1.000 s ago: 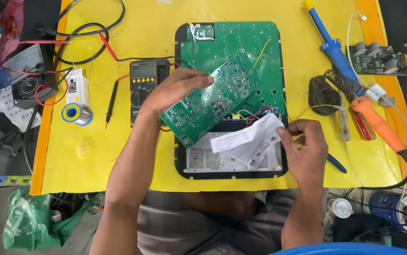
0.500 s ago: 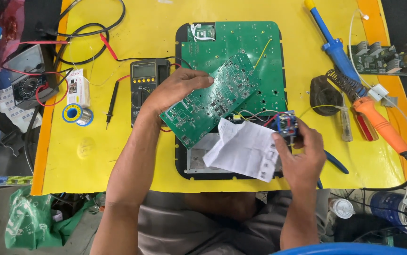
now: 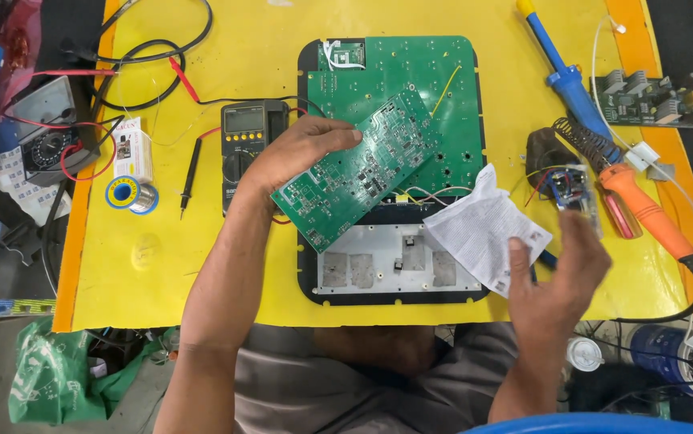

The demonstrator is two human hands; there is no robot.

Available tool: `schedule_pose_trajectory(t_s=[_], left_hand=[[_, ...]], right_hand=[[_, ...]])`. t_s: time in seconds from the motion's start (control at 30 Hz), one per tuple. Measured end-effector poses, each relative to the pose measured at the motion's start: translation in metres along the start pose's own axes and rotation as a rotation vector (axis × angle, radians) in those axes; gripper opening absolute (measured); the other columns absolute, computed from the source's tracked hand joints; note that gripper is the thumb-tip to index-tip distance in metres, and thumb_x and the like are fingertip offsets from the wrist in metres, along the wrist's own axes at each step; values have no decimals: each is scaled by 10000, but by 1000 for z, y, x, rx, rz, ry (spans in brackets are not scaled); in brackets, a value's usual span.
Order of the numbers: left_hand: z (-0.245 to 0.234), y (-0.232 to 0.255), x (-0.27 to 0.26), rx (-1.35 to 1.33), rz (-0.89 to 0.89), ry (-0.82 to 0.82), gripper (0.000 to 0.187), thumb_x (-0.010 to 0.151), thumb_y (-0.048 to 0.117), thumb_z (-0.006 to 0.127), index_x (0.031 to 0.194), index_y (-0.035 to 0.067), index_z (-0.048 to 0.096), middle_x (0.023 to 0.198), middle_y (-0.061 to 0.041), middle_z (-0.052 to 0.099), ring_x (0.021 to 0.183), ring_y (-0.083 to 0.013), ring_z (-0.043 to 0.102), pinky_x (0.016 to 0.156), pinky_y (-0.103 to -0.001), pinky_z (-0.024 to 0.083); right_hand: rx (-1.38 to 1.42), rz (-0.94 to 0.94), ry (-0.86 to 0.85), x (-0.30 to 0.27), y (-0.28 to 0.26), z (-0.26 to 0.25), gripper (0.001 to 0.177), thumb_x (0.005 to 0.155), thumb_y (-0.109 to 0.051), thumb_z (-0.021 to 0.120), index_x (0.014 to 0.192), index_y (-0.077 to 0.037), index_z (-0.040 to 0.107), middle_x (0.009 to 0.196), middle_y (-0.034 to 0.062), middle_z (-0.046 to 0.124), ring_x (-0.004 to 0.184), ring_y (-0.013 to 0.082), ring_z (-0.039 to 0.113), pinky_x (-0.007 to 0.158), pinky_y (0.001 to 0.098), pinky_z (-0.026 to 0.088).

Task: The person holds a green circuit board and uses a soldering iron to work on its components. They then use a multimeter to test various points on the board, moving the probes around to check connections.

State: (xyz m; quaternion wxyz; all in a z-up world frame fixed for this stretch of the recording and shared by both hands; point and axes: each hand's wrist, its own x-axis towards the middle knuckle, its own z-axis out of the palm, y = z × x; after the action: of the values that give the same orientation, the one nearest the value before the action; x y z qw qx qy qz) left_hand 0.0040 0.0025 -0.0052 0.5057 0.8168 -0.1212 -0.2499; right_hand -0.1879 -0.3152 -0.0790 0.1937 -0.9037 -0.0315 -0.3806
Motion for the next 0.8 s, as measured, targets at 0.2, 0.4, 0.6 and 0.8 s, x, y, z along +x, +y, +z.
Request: schedule_pose_trajectory(t_s=[0.2,0.4,0.6,0.8], left_hand=[[0,-2,2,-4,12,-3,582,863,507,563,1257,107,718,1460,-106,632,1362,-251,579,1156,-386,385],[0,1,-2,-23,-15,16,579,830,524,590,1231,134,738,1438,-77,659,1339,-220,606,1142,-345,401],[0,-3,1,-4,24,11,597,826,551,572,1209,127,743,1366,-81,704,1279,-227,640,1114,-372,424],[0,2,-1,-11,19,4,569,852,514,569,1225,119,738,1388,-77,694,1303,-222,627,1129,-361,411]], right_hand=[[-34,-42,-517,-12,-7,14,876,875,-692,550,1493,-72,512,1559,261,500,1455,446,437,1185,631,302],[123,-102,-191,-19,3,5,350,917,112,723,1238,-23,756,1224,137,765,1128,293,718,1040,457,527],[31,-110,220,-24,7,-10,153,1103,160,684,1247,208,702,1272,370,703,1166,504,624,932,555,514],[-366,59,-246,-25,32,17,625,1065,-452,616,1435,48,679,1583,288,532,1467,465,427,1112,635,331]])
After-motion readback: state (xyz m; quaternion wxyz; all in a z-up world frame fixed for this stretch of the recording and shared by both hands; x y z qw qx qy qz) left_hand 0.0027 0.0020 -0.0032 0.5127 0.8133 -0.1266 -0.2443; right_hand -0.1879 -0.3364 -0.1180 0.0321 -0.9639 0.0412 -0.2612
